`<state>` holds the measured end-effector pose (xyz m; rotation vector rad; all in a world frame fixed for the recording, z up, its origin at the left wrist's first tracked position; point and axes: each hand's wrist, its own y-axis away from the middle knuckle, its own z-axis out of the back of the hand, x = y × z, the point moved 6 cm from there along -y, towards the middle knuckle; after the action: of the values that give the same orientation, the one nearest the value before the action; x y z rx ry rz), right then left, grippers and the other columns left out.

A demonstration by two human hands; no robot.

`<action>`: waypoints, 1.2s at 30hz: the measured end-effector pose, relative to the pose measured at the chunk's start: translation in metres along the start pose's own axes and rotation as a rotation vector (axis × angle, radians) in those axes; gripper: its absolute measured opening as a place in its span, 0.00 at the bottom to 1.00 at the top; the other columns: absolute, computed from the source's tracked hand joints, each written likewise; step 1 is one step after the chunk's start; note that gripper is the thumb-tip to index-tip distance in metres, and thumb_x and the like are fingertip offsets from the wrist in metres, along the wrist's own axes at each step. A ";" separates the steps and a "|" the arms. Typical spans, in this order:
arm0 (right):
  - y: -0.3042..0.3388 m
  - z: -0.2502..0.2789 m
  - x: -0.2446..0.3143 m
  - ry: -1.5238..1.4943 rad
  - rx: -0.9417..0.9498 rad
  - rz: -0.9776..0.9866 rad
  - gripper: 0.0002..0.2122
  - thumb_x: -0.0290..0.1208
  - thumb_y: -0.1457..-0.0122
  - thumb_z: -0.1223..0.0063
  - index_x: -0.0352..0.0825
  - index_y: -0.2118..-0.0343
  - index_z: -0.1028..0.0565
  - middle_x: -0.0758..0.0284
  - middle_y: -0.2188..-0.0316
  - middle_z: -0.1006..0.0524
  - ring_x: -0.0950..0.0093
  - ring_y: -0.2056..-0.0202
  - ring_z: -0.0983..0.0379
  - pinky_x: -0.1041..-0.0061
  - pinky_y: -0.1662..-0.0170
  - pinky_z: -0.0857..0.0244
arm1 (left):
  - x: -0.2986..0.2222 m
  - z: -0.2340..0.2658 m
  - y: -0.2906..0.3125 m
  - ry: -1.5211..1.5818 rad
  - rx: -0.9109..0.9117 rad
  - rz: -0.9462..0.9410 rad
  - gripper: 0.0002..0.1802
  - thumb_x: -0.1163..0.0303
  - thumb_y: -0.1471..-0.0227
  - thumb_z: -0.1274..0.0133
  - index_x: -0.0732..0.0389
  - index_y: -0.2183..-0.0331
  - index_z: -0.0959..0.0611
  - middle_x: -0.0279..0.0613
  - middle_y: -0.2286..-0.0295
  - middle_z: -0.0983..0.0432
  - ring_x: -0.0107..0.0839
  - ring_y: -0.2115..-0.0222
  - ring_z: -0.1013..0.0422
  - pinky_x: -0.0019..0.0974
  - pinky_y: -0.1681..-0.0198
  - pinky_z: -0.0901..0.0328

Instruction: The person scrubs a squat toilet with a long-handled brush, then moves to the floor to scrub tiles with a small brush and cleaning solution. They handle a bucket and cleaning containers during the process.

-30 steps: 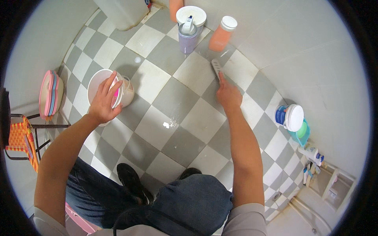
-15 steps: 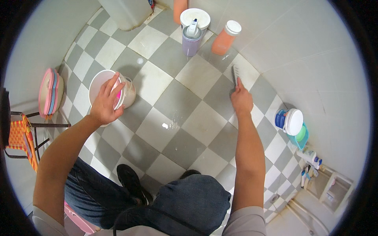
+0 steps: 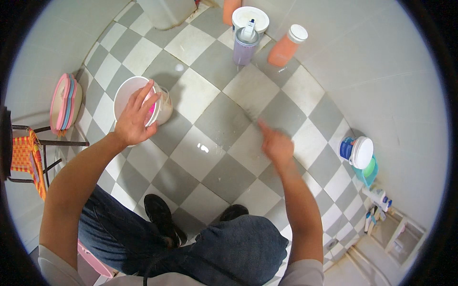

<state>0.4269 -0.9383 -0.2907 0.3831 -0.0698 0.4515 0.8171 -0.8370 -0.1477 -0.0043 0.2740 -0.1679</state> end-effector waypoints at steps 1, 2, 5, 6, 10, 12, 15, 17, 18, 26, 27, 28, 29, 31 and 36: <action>-0.019 0.017 -0.013 -0.073 -0.082 -0.103 0.26 0.37 0.34 0.60 0.65 0.33 0.39 0.59 0.59 0.18 0.54 0.64 0.20 0.52 0.62 0.26 | -0.001 -0.001 -0.001 0.006 0.007 0.007 0.43 0.67 0.58 0.39 0.50 0.38 0.32 0.46 0.32 0.51 0.61 0.41 0.41 0.57 0.39 0.38; -0.040 0.024 -0.017 -0.123 -0.101 -0.158 0.25 0.36 0.33 0.61 0.65 0.33 0.39 0.58 0.61 0.18 0.54 0.65 0.20 0.51 0.62 0.27 | -0.001 0.000 -0.005 0.009 0.006 0.009 0.43 0.67 0.58 0.39 0.50 0.38 0.32 0.46 0.32 0.51 0.60 0.40 0.41 0.57 0.39 0.38; -0.065 0.004 0.021 -0.081 -0.088 -0.052 0.24 0.37 0.33 0.61 0.63 0.34 0.37 0.59 0.64 0.17 0.54 0.65 0.21 0.52 0.61 0.27 | -0.001 -0.003 -0.006 0.010 0.021 0.029 0.42 0.67 0.57 0.39 0.50 0.38 0.32 0.45 0.31 0.51 0.60 0.40 0.42 0.57 0.39 0.38; -0.072 -0.001 0.037 -0.035 -0.075 0.034 0.24 0.37 0.33 0.61 0.63 0.34 0.37 0.60 0.65 0.17 0.54 0.66 0.21 0.53 0.61 0.28 | 0.000 -0.002 -0.006 0.006 0.027 0.022 0.44 0.68 0.58 0.39 0.52 0.38 0.33 0.48 0.31 0.52 0.61 0.40 0.42 0.57 0.38 0.39; -0.004 -0.004 0.044 -0.149 0.041 0.104 0.24 0.38 0.33 0.58 0.63 0.34 0.36 0.59 0.67 0.18 0.56 0.66 0.20 0.54 0.62 0.28 | 0.001 -0.001 0.002 0.004 0.049 0.008 0.46 0.71 0.60 0.39 0.57 0.37 0.34 0.53 0.31 0.54 0.62 0.39 0.43 0.57 0.36 0.42; 0.028 -0.003 -0.007 -0.206 -0.020 0.149 0.25 0.36 0.34 0.55 0.63 0.34 0.36 0.58 0.70 0.18 0.57 0.68 0.21 0.54 0.64 0.28 | 0.001 0.002 -0.003 0.007 0.046 -0.006 0.46 0.70 0.60 0.39 0.57 0.37 0.34 0.54 0.32 0.54 0.63 0.39 0.44 0.57 0.36 0.43; 0.030 0.000 -0.026 -0.150 -0.007 0.174 0.26 0.34 0.35 0.53 0.63 0.34 0.36 0.58 0.72 0.19 0.58 0.68 0.21 0.55 0.66 0.28 | 0.001 -0.001 -0.006 0.016 0.075 -0.005 0.46 0.70 0.60 0.38 0.58 0.37 0.35 0.56 0.32 0.54 0.64 0.39 0.44 0.58 0.36 0.43; 0.002 0.020 -0.004 -0.052 0.077 0.132 0.25 0.34 0.35 0.54 0.60 0.35 0.34 0.59 0.71 0.18 0.57 0.68 0.21 0.55 0.65 0.27 | 0.003 -0.001 -0.005 0.006 0.106 0.019 0.46 0.70 0.60 0.38 0.58 0.37 0.35 0.57 0.32 0.53 0.65 0.38 0.44 0.58 0.35 0.43; -0.026 0.024 0.027 -0.014 0.126 0.108 0.23 0.34 0.34 0.55 0.56 0.35 0.33 0.61 0.70 0.18 0.56 0.68 0.21 0.55 0.64 0.27 | 0.004 -0.002 -0.005 0.020 0.098 0.015 0.47 0.70 0.61 0.37 0.58 0.38 0.34 0.58 0.32 0.53 0.66 0.38 0.45 0.58 0.35 0.43; -0.108 0.027 0.117 -0.075 0.169 0.215 0.28 0.31 0.37 0.55 0.61 0.33 0.39 0.57 0.63 0.19 0.53 0.63 0.21 0.53 0.61 0.27 | 0.004 -0.001 -0.006 0.041 0.114 0.025 0.46 0.68 0.61 0.35 0.55 0.39 0.32 0.60 0.34 0.50 0.65 0.37 0.46 0.57 0.35 0.43; -0.085 0.018 0.095 -0.045 0.246 0.229 0.32 0.30 0.38 0.53 0.63 0.32 0.42 0.55 0.59 0.20 0.53 0.60 0.21 0.54 0.58 0.27 | 0.006 0.002 -0.008 0.045 0.106 0.031 0.45 0.68 0.62 0.35 0.55 0.39 0.31 0.59 0.34 0.50 0.65 0.37 0.45 0.57 0.35 0.43; -0.058 0.007 0.075 -0.001 0.272 0.276 0.33 0.30 0.39 0.52 0.64 0.31 0.44 0.54 0.59 0.21 0.53 0.60 0.21 0.53 0.57 0.28 | 0.007 0.005 -0.009 0.042 0.115 0.038 0.45 0.67 0.62 0.34 0.54 0.40 0.31 0.59 0.34 0.49 0.64 0.37 0.45 0.57 0.35 0.43; -0.039 -0.001 0.061 0.044 0.300 0.321 0.35 0.30 0.40 0.50 0.66 0.31 0.45 0.54 0.59 0.21 0.53 0.60 0.21 0.52 0.57 0.28 | 0.005 0.006 -0.011 0.042 0.126 0.042 0.44 0.67 0.62 0.34 0.54 0.40 0.30 0.59 0.34 0.49 0.64 0.37 0.45 0.56 0.35 0.43; -0.026 0.001 0.059 0.075 0.406 0.310 0.37 0.29 0.42 0.49 0.67 0.31 0.45 0.53 0.60 0.21 0.55 0.61 0.20 0.53 0.58 0.28 | 0.006 0.003 -0.009 0.064 0.123 0.049 0.43 0.65 0.62 0.34 0.53 0.41 0.28 0.58 0.34 0.48 0.63 0.37 0.45 0.56 0.35 0.43; -0.117 0.041 0.128 0.026 0.066 0.303 0.33 0.27 0.45 0.50 0.64 0.35 0.35 0.60 0.73 0.21 0.56 0.70 0.21 0.54 0.68 0.28 | 0.008 0.006 -0.015 0.059 0.108 0.071 0.42 0.64 0.62 0.33 0.47 0.41 0.26 0.48 0.34 0.45 0.58 0.38 0.42 0.54 0.35 0.41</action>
<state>0.5935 -0.9982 -0.2738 0.4331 -0.0881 0.7594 0.8236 -0.8531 -0.1433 0.1173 0.3237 -0.1120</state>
